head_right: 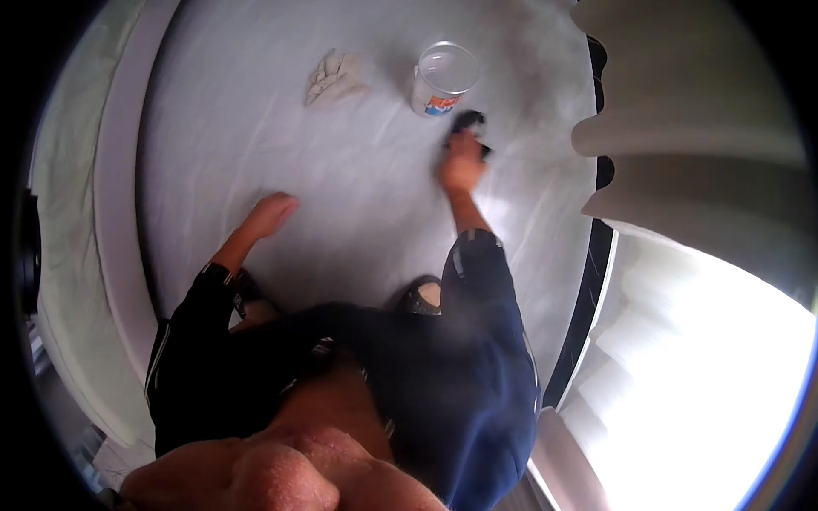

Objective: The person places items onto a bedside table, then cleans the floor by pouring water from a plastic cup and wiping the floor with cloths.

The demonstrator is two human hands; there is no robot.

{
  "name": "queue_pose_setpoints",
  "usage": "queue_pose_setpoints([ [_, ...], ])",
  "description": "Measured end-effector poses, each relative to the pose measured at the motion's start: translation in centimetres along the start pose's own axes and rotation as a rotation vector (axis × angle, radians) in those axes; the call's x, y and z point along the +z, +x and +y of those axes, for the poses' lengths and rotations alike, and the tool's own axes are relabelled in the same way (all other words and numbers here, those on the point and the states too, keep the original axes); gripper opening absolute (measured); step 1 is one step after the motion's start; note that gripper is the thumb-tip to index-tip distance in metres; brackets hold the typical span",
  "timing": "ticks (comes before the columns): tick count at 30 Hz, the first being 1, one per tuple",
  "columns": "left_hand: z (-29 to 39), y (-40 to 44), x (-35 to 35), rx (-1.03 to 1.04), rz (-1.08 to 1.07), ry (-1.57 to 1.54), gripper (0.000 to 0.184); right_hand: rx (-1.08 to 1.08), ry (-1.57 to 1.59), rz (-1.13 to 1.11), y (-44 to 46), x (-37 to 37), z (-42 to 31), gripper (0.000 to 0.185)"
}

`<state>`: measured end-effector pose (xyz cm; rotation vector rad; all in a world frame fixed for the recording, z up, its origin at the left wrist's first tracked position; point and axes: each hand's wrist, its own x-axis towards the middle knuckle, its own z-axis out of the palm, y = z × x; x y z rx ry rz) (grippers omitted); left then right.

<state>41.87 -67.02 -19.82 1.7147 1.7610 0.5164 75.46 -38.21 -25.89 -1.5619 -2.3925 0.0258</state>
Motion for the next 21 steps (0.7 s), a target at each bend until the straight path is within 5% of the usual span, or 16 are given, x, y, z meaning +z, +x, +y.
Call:
queue_pose_setpoints([
  [2, -0.4, 0.6, 0.3, 0.012, 0.02, -0.039, 0.016, -0.225, 0.206, 0.008, -3.2, 0.4, -7.3, 0.034],
  [3, -0.2, 1.1, 0.3, 0.021, 0.037, -0.057, 0.016, -0.264, 0.279, -0.189, -4.9, -0.5, -10.7, 0.034],
  [4, 0.2, 1.5, 0.2, 0.033, 0.045, -0.052, 0.017, -0.402, 0.272, -0.115, -7.3, 0.2, -13.5, 0.033],
  [7, 1.1, 2.5, -0.1, 0.032, 0.053, -0.028, 0.019, -0.738, 0.189, -0.406, -12.3, -3.8, -18.9, 0.038],
  [10, 1.4, 3.5, -0.1, -0.016, 0.023, -0.008, 0.023, -0.794, 0.847, -0.751, -12.9, -5.2, -19.3, 0.04],
  [13, 2.1, 3.1, 0.9, -0.09, -0.052, 0.017, 0.028, -0.566, 0.833, -0.469, -6.8, -9.7, -16.9, 0.038],
  [16, 2.0, 1.7, 3.4, 0.037, -0.004, 0.041, 0.029, -0.424, 0.447, 0.294, 2.9, -14.1, -12.0, 0.03],
  [19, 2.0, 1.3, 4.4, 0.149, -0.02, 0.126, 0.029, -0.304, 0.231, 0.419, 8.8, -18.1, -9.9, 0.023],
  [21, 2.4, 1.3, 4.4, 0.185, -0.038, 0.153, 0.031, -0.287, 0.128, 0.167, 10.0, -17.0, -7.6, 0.017],
])
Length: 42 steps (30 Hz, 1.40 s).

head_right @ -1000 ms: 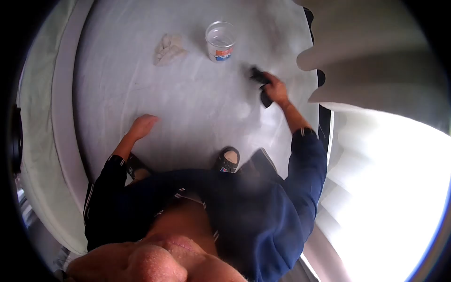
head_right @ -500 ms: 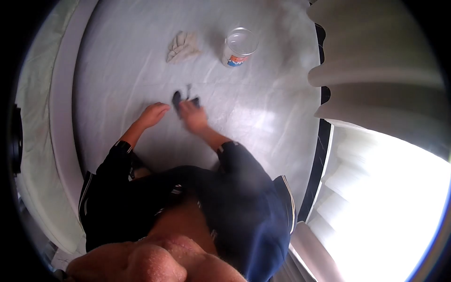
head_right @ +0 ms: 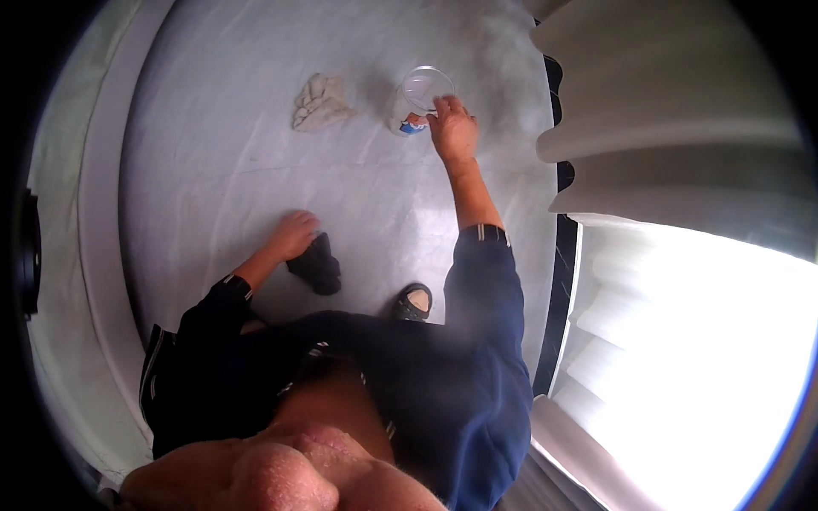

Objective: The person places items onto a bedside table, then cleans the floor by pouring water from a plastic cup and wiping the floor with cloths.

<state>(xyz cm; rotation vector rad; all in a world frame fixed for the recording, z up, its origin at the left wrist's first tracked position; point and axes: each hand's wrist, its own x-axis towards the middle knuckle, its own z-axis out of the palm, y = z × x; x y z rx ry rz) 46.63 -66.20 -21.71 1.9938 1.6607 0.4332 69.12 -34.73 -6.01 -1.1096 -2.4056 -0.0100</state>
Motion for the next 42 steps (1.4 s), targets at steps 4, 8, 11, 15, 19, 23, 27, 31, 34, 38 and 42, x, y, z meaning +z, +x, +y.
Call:
queue_pose_setpoints([
  [4, 0.9, 0.1, -1.0, -0.003, -0.038, 0.012, 0.041, -0.105, 0.019, -0.107, -1.7, -1.1, 1.2, 0.007],
  [8, 3.5, 2.1, -5.1, -0.13, 0.163, -0.257, 0.071, -0.402, 0.005, -0.227, -4.3, -7.0, -4.0, 0.005],
  [11, 8.3, 3.3, -12.1, -0.006, 0.317, -0.438, 0.089, -0.627, 0.11, -0.279, -5.7, -8.5, -9.1, 0.008],
  [15, 7.8, 1.1, -19.2, 0.248, 0.315, 0.131, 0.046, -0.66, 0.181, -0.3, -6.8, -7.9, -16.7, 0.013],
  [19, 5.5, -5.3, -23.1, 0.114, 0.232, 0.439, 0.011, -0.743, 0.571, -0.209, -7.0, -4.9, -21.9, 0.025],
  [23, 4.9, -18.3, -26.2, -0.358, 0.103, 0.441, 0.012, -0.632, 0.806, -0.384, -11.0, -2.2, -25.7, 0.051],
  [27, 5.7, -34.7, -23.5, -0.861, 0.276, 0.388, 0.017, -0.596, 0.805, -0.622, -16.2, 3.0, -23.5, 0.047],
  [31, 12.5, -47.5, -16.1, -1.499, 0.543, 0.336, 0.02, -0.669, 0.734, -0.83, -19.8, 4.5, -20.7, 0.046],
  [34, 16.3, -54.5, -9.6, -1.938, 0.759, 0.26, 0.023, -0.716, 0.69, -0.838, -20.4, 5.2, -19.9, 0.045],
  [38, 18.4, -62.0, -1.5, -2.221, 0.708, 0.366, 0.028, -0.721, 0.733, -0.754, -20.1, 6.5, -20.1, 0.046],
  [42, 12.6, -76.1, 11.9, -2.162, 0.303, 0.245, 0.041, -0.604, 0.611, -0.722, -19.4, 5.6, -22.1, 0.057],
])
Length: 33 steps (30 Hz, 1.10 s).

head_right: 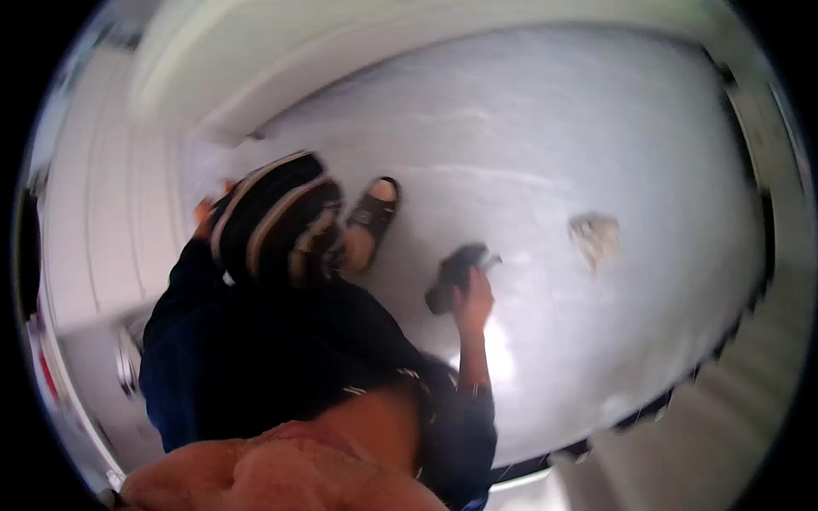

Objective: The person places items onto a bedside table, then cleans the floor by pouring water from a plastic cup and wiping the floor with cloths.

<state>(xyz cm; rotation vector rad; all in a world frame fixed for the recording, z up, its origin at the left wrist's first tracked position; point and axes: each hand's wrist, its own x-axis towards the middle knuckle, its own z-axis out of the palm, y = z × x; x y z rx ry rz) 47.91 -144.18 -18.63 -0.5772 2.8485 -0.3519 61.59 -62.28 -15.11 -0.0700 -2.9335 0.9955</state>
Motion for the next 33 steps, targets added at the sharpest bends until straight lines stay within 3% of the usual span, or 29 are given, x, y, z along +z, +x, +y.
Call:
queue_pose_setpoints([
  [1, -0.9, 2.8, 4.3, 0.192, 0.097, 0.241, 0.043, 0.066, 0.004, -0.03, 0.0, -0.5, -0.5, 0.064],
  [2, -1.0, 3.2, 2.9, 0.144, -0.018, 0.155, 0.042, 0.085, -0.024, -0.023, -0.1, 0.2, -0.3, 0.071],
  [7, 9.0, 6.7, -1.8, 0.06, -0.14, -0.145, 0.041, 0.248, -0.15, -0.139, 1.9, 3.6, -1.4, 0.079],
  [11, 14.3, 6.8, -5.4, 0.107, -0.202, -0.247, 0.04, 0.092, -0.244, -0.177, 0.9, 2.7, -3.0, 0.077],
  [15, 17.9, 7.7, -8.8, 0.186, -0.299, -0.388, 0.039, 0.015, -0.234, -0.283, -0.5, 4.3, -3.0, 0.056],
  [16, 18.9, 8.0, -9.8, 0.213, -0.326, -0.431, 0.038, 0.067, -0.145, -0.278, -0.5, 3.2, -3.1, 0.045],
  [19, 22.0, 8.6, -12.3, 0.262, -0.445, -0.554, 0.038, 0.272, 0.809, -0.204, 0.1, 4.2, 2.9, 0.042],
  [20, 23.2, 8.8, -13.0, 0.278, -0.491, -0.604, 0.037, 0.433, 1.23, -0.149, 0.1, 3.0, 4.5, 0.042],
  [22, 24.9, 8.8, -14.4, 0.301, -0.584, -0.687, 0.037, 0.398, 1.346, 0.055, -0.6, -0.4, 8.8, 0.043],
  [24, 26.8, 9.3, -15.1, 0.328, -0.675, -0.758, 0.036, 0.541, 1.368, 0.231, -2.2, -5.9, 13.0, 0.044],
  [25, 28.0, 9.1, -15.7, 0.339, -0.724, -0.791, 0.036, 0.596, 1.263, 0.327, -2.8, -9.8, 13.9, 0.045],
  [26, 29.0, 8.8, -15.9, 0.35, -0.771, -0.811, 0.036, 0.529, 1.194, 0.575, -4.1, -10.4, 17.4, 0.042],
  [29, 31.0, 8.1, -16.9, 0.379, -0.898, -0.855, 0.035, 0.715, 0.897, 0.987, -9.0, -15.4, 23.6, 0.035],
  [33, 31.5, 5.9, -17.1, 0.368, -1.063, -0.908, 0.034, 1.017, 0.229, 1.3, -17.1, -14.6, 35.6, 0.054],
])
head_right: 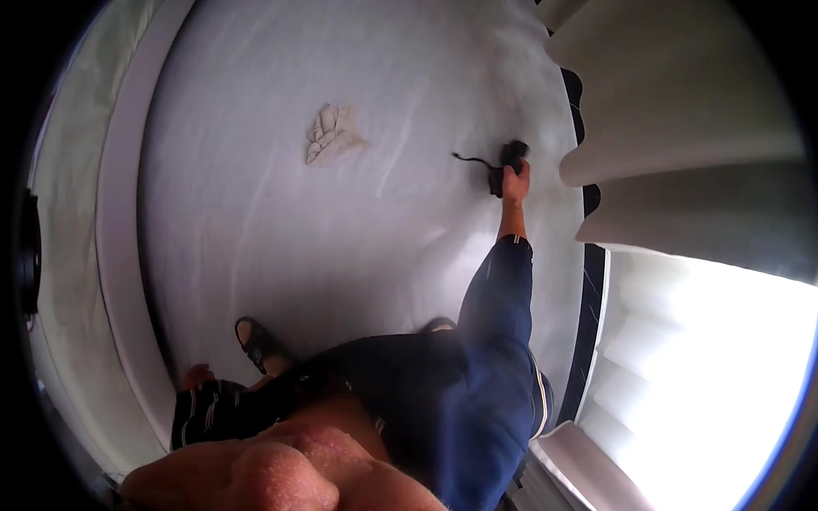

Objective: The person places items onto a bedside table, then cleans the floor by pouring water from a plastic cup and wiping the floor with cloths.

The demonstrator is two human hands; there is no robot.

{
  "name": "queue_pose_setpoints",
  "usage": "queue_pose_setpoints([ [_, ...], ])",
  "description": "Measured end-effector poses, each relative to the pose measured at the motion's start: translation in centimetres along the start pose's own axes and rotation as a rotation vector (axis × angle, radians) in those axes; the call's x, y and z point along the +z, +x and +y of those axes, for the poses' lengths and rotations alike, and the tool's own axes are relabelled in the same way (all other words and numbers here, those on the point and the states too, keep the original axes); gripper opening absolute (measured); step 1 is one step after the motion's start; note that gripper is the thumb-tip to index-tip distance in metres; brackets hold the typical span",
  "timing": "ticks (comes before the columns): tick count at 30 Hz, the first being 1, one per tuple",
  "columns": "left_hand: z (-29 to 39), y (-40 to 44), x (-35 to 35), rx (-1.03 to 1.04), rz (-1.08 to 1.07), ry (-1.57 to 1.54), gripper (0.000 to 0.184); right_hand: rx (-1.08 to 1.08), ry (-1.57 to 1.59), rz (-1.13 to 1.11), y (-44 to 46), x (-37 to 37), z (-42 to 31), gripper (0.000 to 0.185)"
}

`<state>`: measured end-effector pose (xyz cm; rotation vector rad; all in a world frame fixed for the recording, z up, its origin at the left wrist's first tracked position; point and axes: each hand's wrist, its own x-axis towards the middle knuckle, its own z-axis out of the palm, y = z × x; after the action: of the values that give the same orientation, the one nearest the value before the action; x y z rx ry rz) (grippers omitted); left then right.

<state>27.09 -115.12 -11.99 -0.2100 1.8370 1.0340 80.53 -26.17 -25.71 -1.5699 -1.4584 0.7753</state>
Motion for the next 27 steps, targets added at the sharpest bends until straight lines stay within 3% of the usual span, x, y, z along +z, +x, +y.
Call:
queue_pose_setpoints([
  [2, -0.8, -0.7, 0.5, -0.033, -0.061, -0.061, 0.034, 0.175, -0.379, 0.148, 0.4, 0.6, -0.7, 0.069],
  [3, -1.2, -1.2, 0.7, -0.049, -0.088, -0.097, 0.034, 0.13, -0.392, 0.188, 0.8, 1.7, -1.3, 0.07],
  [6, -1.6, -3.3, 1.7, -0.105, -0.146, -0.158, 0.033, 0.188, -0.576, 0.068, 2.7, 6.5, -6.9, 0.066],
  [8, -0.5, -4.7, 3.5, -0.061, -0.163, -0.02, 0.036, 0.097, -0.665, -0.08, 4.8, 11.1, -9.5, 0.063],
  [12, 2.3, -8.7, 8.7, -0.034, 0.033, 0.177, 0.024, -0.367, -0.87, -0.387, 4.8, 22.0, -14.5, 0.062],
  [15, 1.1, -7.4, 7.3, -0.192, -0.095, -0.448, 0.027, -0.713, -0.691, -0.632, 0.3, 27.8, -17.6, 0.056],
  [16, 1.1, -7.0, 7.4, -0.144, -0.124, -0.353, 0.029, -0.822, -0.605, -0.706, -1.4, 29.4, -18.2, 0.053],
  [18, 2.5, -5.7, 8.3, -0.041, -0.179, -0.159, 0.032, -0.944, -0.482, -0.878, -6.5, 29.7, -20.5, 0.049],
  [20, 8.2, -6.4, 11.8, -0.073, -0.026, 0.327, 0.033, -1.011, -0.432, -0.983, -11.3, 28.3, -21.4, 0.045],
  [24, 12.0, -3.8, 12.8, 0.099, -0.03, 0.514, 0.031, -1.157, -0.338, -1.072, -21.1, 23.2, -19.5, 0.043],
  [27, 15.4, -2.5, 14.4, 0.221, -0.07, 0.566, 0.028, -1.092, -0.286, -1.1, -29.3, 16.9, -18.1, 0.039],
])
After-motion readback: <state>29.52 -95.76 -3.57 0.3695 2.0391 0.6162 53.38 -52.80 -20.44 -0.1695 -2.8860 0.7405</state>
